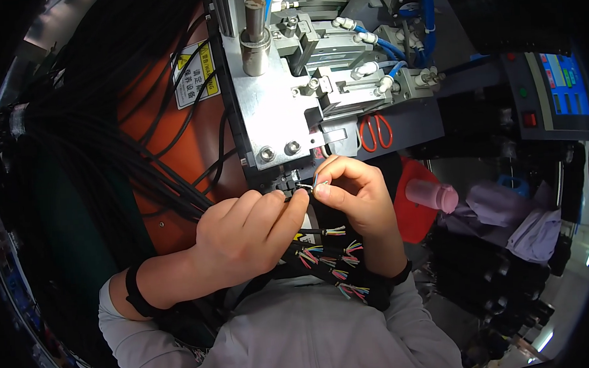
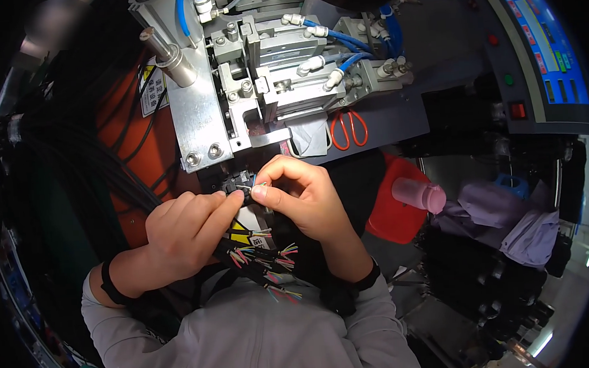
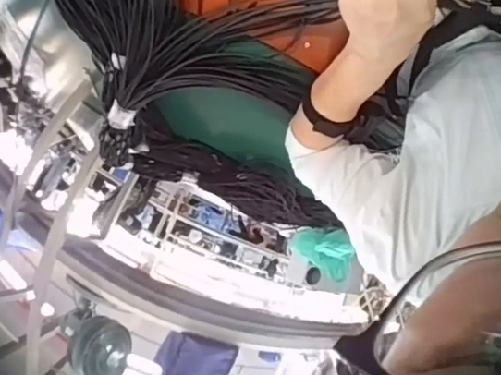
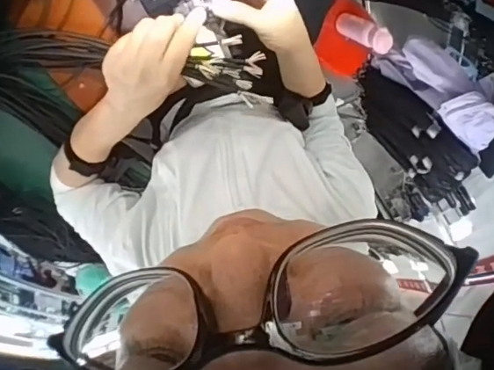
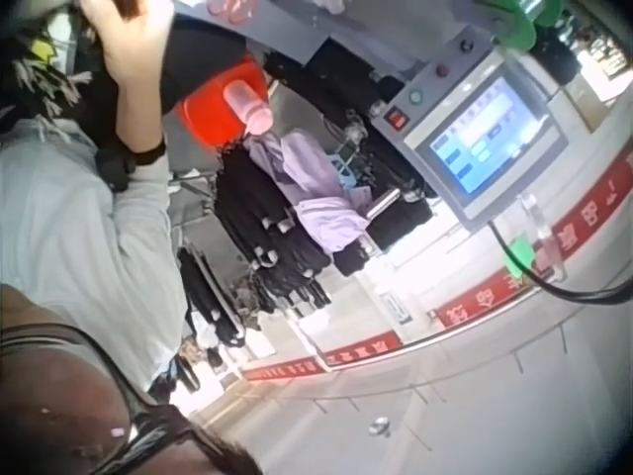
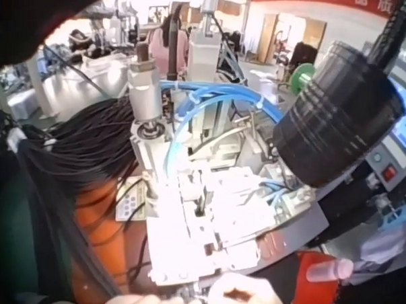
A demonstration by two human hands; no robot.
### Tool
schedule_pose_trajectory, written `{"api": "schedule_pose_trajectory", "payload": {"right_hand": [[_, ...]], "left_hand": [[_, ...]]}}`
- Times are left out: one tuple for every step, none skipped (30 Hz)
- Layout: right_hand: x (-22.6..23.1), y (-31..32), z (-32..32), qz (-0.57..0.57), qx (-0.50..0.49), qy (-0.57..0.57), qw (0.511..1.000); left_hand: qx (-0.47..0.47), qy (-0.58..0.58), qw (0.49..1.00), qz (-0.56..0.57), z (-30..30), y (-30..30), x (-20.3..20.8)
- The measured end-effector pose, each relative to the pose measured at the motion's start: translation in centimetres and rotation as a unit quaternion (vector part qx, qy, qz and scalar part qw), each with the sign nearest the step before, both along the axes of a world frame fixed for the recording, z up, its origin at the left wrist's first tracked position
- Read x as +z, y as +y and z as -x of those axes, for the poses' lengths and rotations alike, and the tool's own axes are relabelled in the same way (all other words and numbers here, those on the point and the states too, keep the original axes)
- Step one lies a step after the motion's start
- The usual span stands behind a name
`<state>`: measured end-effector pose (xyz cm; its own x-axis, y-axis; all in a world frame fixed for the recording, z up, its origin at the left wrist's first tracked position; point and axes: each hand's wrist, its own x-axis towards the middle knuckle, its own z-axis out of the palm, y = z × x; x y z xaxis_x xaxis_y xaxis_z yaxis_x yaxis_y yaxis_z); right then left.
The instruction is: The person inserts the ends of wires into a machine by hand and then pulls the wires out, repeating the process for each wire in the bundle.
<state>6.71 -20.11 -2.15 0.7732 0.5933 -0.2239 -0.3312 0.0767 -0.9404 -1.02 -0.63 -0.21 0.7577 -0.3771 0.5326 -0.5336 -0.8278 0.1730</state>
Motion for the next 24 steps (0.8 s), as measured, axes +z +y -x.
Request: {"api": "schedule_pose_trajectory", "payload": {"right_hand": [[-0.1,0.1,-0.1,0.001,0.003,0.001,1.000],[-0.3,0.1,-0.2,0.032,-0.002,-0.064,0.997],[-0.6,0.1,-0.3,0.062,-0.007,-0.129,0.990],[-0.7,0.2,-0.4,0.091,-0.012,-0.194,0.977],[-0.9,0.5,-0.5,0.092,-0.009,-0.193,0.977],[-1.0,1.1,-0.5,0.128,-0.028,-0.288,0.949],[-1.2,1.6,-0.5,0.162,-0.047,-0.379,0.910],[-1.3,1.9,-0.4,0.194,-0.065,-0.467,0.861],[-1.3,1.9,-0.4,0.193,-0.063,-0.466,0.861],[-1.2,1.9,-0.2,0.208,-0.056,-0.461,0.861],[-1.1,1.9,0.0,0.223,-0.048,-0.457,0.860],[-1.1,1.9,0.1,0.237,-0.041,-0.452,0.859],[-1.2,2.0,0.1,0.235,-0.040,-0.452,0.859],[-1.5,2.2,0.1,0.220,-0.059,-0.459,0.859],[-1.8,2.4,0.1,0.205,-0.078,-0.465,0.858],[-2.0,2.5,0.1,0.190,-0.098,-0.470,0.856],[-2.3,2.5,0.2,0.190,-0.099,-0.469,0.857],[-2.5,2.4,0.3,0.191,-0.104,-0.432,0.876],[-2.8,2.4,0.3,0.191,-0.108,-0.393,0.893],[-3.1,2.3,0.5,0.192,-0.113,-0.355,0.908],[-3.4,2.1,0.6,0.191,-0.115,-0.353,0.908],[-3.8,1.9,0.5,0.166,-0.106,-0.252,0.947],[-3.9,1.9,0.4,0.139,-0.095,-0.148,0.975],[-3.9,1.8,0.3,0.110,-0.083,-0.043,0.990]], "left_hand": [[-0.001,0.009,1.000,-0.008,0.0,-0.1,-0.1],[-0.002,0.017,1.000,-0.016,0.1,-0.2,-0.2],[-0.003,0.026,0.999,-0.024,0.1,-0.2,-0.2],[-0.001,0.027,0.999,-0.023,0.1,-0.3,-0.2],[0.007,0.044,0.998,-0.040,0.1,-0.4,-0.2],[0.015,0.061,0.996,-0.058,0.0,-0.5,-0.2],[0.022,0.078,0.994,-0.076,0.0,-0.6,-0.1],[0.024,0.080,0.994,-0.075,0.0,-0.8,-0.2],[0.039,0.082,0.993,-0.071,0.0,-0.9,-0.3],[0.053,0.084,0.993,-0.066,0.0,-1.1,-0.4],[0.067,0.086,0.992,-0.062,0.0,-1.2,-0.5],[0.069,0.087,0.992,-0.063,0.0,-1.2,-0.6],[0.077,0.075,0.991,-0.075,0.1,-1.2,-0.7],[0.083,0.064,0.991,-0.087,0.1,-1.3,-0.8],[0.090,0.052,0.990,-0.099,0.1,-1.3,-0.9],[0.090,0.053,0.989,-0.100,0.0,-1.3,-0.9],[0.085,0.054,0.990,-0.098,0.0,-1.2,-0.8],[0.080,0.055,0.991,-0.095,0.0,-1.1,-0.7],[0.074,0.056,0.991,-0.092,0.0,-1.0,-0.7],[0.073,0.057,0.991,-0.094,-0.1,-0.9,-0.6],[0.064,0.059,0.993,-0.083,-0.1,-0.8,-0.6],[0.056,0.060,0.994,-0.073,-0.4,-0.7,-0.6],[0.048,0.061,0.995,-0.062,-0.5,-0.5,-0.6],[0.047,0.060,0.995,-0.063,-0.7,-0.5,-0.6]]}}
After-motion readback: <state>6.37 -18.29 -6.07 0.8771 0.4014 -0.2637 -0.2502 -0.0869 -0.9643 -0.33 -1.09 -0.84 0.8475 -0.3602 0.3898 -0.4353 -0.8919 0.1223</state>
